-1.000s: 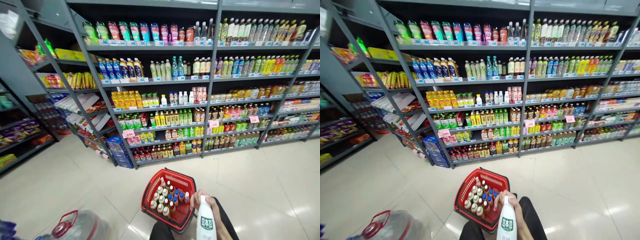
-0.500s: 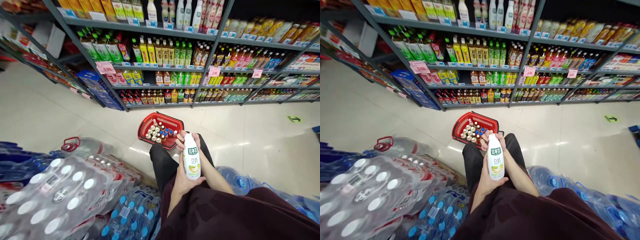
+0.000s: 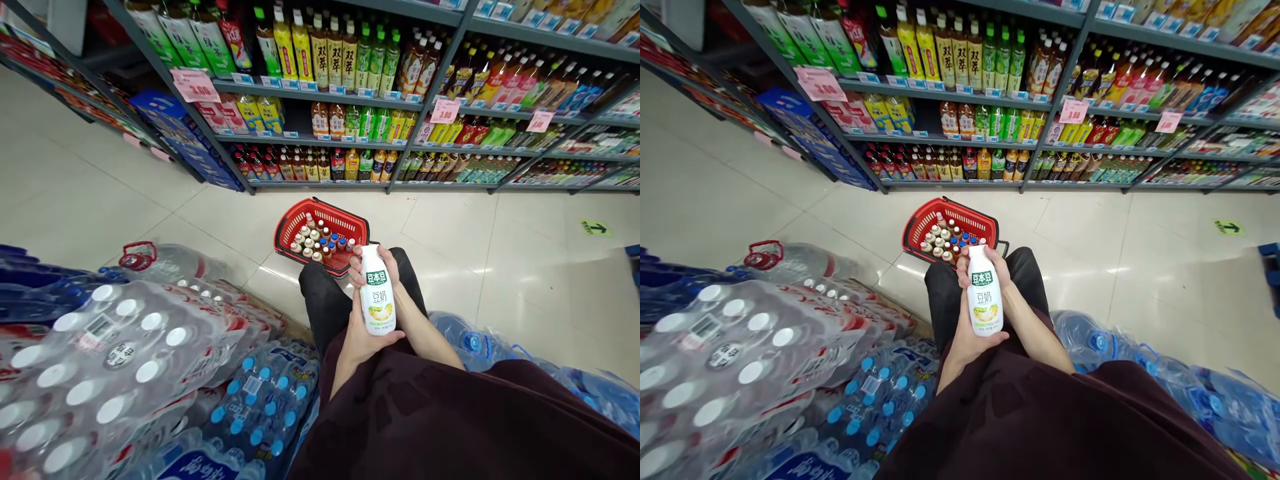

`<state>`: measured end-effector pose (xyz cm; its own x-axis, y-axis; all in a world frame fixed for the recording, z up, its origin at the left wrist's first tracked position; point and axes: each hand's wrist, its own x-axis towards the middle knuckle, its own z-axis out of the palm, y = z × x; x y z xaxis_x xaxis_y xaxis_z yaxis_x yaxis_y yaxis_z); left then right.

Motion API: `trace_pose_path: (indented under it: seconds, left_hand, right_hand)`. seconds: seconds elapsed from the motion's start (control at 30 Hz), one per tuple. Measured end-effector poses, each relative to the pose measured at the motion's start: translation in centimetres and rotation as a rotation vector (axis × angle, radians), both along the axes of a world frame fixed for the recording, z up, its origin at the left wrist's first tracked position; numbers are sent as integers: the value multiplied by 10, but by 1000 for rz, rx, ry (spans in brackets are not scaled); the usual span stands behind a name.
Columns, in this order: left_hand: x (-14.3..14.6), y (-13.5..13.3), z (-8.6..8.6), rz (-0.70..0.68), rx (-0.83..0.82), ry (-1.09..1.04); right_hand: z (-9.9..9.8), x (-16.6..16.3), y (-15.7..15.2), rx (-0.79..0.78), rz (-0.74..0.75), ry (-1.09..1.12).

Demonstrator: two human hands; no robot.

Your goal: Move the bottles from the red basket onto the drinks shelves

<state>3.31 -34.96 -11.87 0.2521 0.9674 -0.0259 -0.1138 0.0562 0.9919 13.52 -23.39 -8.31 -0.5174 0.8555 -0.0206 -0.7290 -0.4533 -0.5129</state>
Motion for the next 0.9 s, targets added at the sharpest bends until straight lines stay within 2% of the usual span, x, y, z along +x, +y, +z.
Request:
trace_pose_path:
  seconds: [0.27,0.57,0.7,0.9]
  left_hand:
    - [0,2,5,-25,-8,58]
    - [2,0,-6,-18,25,-21]
    - [4,1,-4,25,54,-75]
    - [4,8,2,244,46,79]
  right_hand:
    - [4,2,-4,92,19,79]
    - [9,5,-2,46,-3,4]
    - [16,11,0,20,-103,-60]
    - [26,18,4,2,-381,-224]
